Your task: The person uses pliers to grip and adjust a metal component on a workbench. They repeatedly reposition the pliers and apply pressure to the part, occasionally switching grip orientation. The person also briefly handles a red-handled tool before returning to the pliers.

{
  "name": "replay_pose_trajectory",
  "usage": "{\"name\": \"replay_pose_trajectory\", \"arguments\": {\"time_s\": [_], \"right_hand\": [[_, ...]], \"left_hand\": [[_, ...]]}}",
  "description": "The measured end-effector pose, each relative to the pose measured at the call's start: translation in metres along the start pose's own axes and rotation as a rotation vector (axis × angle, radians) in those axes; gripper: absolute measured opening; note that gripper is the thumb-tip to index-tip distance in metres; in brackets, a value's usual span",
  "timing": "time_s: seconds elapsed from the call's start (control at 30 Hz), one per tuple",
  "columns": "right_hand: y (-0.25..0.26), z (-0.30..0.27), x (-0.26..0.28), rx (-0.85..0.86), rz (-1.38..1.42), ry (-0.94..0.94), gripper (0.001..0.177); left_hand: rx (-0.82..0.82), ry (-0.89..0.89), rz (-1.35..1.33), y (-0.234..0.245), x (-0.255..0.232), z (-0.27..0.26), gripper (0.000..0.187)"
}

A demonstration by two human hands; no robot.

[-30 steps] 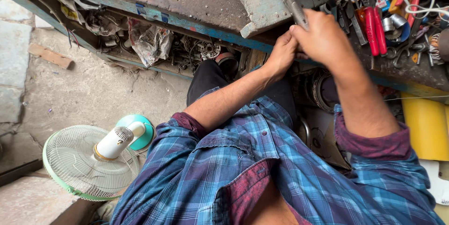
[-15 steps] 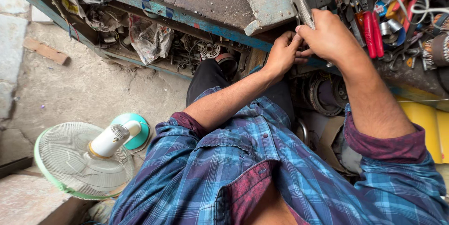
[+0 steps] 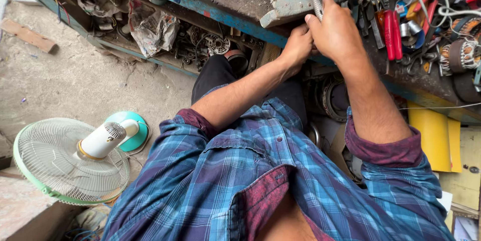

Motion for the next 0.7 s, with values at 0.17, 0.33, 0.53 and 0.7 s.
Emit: {"name": "replay_pose_trajectory", "arguments": {"time_s": [0.17, 0.33, 0.53, 0.7], "right_hand": [[-0.004, -0.004, 0.005, -0.095, 0.003, -0.031, 0.049], [-0.018, -0.003, -0.003, -0.093, -0.062, -0.08, 0.049], [-0.025, 0.001, -0.006, -0.171, -0.14, -0.046, 0.051], [-0.026, 0.0, -0.003, -0.189, -0.191, 0.001, 0.047]], "left_hand": [[0.054, -0.004, -0.049, 0.002, 0.002, -0.006, 0.033], [0.063, 0.025, -0.121, 0.001, 0.001, -0.004, 0.044], [-0.023, 0.097, -0.138, 0.01, -0.007, -0.026, 0.058], [0.135, 0.071, -0.322, -0.002, -0.04, -0.044, 0.06]]}}
Point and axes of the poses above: each hand's wrist, its own z-axis towards the middle knuckle, its own y-axis out of the back of the hand, x = y × z, the point moved 9 cm from there along z, towards the middle knuckle, and after that the axes turned 4 degrees about y, right-handed, at the moved point
